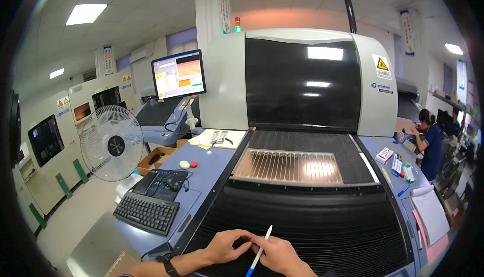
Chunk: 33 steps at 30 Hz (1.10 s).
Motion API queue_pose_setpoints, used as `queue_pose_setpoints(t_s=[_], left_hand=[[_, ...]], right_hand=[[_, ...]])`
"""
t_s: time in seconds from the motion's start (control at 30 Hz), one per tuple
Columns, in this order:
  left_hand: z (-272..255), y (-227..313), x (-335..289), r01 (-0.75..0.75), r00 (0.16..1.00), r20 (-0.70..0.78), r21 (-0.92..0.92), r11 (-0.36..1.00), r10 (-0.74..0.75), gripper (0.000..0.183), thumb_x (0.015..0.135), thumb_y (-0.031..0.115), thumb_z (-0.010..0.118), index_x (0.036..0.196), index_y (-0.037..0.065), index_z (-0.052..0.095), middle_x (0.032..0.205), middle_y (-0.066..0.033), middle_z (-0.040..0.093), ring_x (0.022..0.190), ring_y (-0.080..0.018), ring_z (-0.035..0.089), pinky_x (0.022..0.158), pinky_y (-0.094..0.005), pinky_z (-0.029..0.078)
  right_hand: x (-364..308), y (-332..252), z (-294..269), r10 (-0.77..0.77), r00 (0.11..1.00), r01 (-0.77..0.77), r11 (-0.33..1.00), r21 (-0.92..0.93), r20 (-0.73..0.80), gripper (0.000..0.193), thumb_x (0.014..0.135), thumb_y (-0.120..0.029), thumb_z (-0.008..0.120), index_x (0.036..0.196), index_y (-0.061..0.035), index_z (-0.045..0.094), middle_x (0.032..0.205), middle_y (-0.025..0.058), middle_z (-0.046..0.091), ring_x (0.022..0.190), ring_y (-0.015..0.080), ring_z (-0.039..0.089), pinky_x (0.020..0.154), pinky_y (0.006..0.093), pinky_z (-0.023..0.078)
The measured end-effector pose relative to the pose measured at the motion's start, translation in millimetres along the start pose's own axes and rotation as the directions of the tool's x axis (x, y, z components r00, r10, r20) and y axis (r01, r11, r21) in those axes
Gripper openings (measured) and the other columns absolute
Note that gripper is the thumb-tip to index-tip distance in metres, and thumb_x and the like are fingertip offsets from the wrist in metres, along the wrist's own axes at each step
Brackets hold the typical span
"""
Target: Inspecting PCB sheets and marking specific areas with a blue pen at a fabrication workstation.
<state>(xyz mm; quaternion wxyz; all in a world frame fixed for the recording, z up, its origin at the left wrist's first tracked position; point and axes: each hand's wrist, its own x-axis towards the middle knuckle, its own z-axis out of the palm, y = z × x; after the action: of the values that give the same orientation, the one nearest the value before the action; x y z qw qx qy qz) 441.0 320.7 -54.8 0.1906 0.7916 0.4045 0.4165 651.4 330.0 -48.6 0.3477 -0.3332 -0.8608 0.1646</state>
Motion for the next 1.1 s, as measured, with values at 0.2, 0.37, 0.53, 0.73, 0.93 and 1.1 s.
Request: queue_pose_setpoints(t_s=[0.2,0.37,0.53,0.73,0.93,1.1], left_hand=[[5.3,-6.4,-2.5,-0.063,0.995,-0.073,-0.014,0.998,0.062,0.023,0.089,0.013,0.070,0.110,0.005,0.064,0.094,-0.0111,0.075,0.086,-0.0261,0.075,0.074,-0.0349,0.060],[1.1,-5.0,-0.1,-0.133,0.980,-0.142,0.069,0.989,0.142,0.016,0.088,0.012,0.072,0.101,0.006,0.063,0.083,-0.0081,0.073,0.073,-0.0240,0.073,0.061,-0.0330,0.057],[-0.8,-7.5,-2.8,-0.098,0.990,-0.097,0.064,0.993,0.104,0.017,0.088,0.011,0.073,0.101,0.003,0.067,0.087,-0.0108,0.075,0.078,-0.0241,0.075,0.068,-0.0321,0.060],[-0.2,-4.2,-2.9,-0.142,0.978,-0.143,0.058,0.988,0.149,0.015,0.088,0.010,0.073,0.100,0.003,0.067,0.086,-0.0102,0.075,0.075,-0.0235,0.075,0.065,-0.0311,0.059],[0.1,-7.8,-3.1,-0.171,0.976,-0.122,0.074,0.983,0.179,0.015,0.087,0.011,0.073,0.101,0.004,0.071,0.086,-0.0087,0.076,0.072,-0.0220,0.074,0.063,-0.0302,0.058],[4.0,-6.6,-0.1,-0.209,0.972,-0.099,0.062,0.976,0.215,0.012,0.088,0.012,0.071,0.099,0.007,0.070,0.084,-0.0061,0.075,0.070,-0.0229,0.073,0.060,-0.0313,0.056]], right_hand=[[3.0,-9.9,2.2,0.000,0.997,0.002,0.999,0.032,-0.078,0.022,0.088,-0.010,0.073,0.109,-0.0038,0.071,0.086,0.0162,0.072,0.076,0.0311,0.072,0.065,0.0371,0.057],[5.3,-2.6,3.4,-0.057,0.995,0.056,0.998,-0.013,-0.085,0.021,0.087,-0.009,0.077,0.107,-0.0033,0.073,0.081,0.0123,0.075,0.066,0.0236,0.073,0.058,0.0319,0.056],[2.9,-12.3,3.3,-0.003,0.993,0.009,0.998,0.055,-0.115,0.019,0.088,-0.008,0.074,0.107,-0.0037,0.072,0.087,0.0151,0.074,0.075,0.0296,0.073,0.064,0.0357,0.057],[1.0,-17.0,1.2,0.040,0.993,-0.033,0.997,0.070,-0.108,0.019,0.088,-0.005,0.071,0.107,-0.0023,0.071,0.090,0.0177,0.073,0.079,0.0343,0.072,0.068,0.0390,0.057],[-1.4,-13.1,0.9,0.046,0.995,-0.038,0.996,0.079,-0.093,0.019,0.087,-0.004,0.071,0.106,-0.0025,0.071,0.088,0.0168,0.073,0.078,0.0341,0.072,0.067,0.0391,0.057],[-6.7,-9.9,1.9,0.085,0.992,-0.078,0.994,0.077,-0.090,0.019,0.087,-0.007,0.071,0.107,-0.0050,0.072,0.086,0.0180,0.071,0.077,0.0363,0.071,0.067,0.0411,0.056]])
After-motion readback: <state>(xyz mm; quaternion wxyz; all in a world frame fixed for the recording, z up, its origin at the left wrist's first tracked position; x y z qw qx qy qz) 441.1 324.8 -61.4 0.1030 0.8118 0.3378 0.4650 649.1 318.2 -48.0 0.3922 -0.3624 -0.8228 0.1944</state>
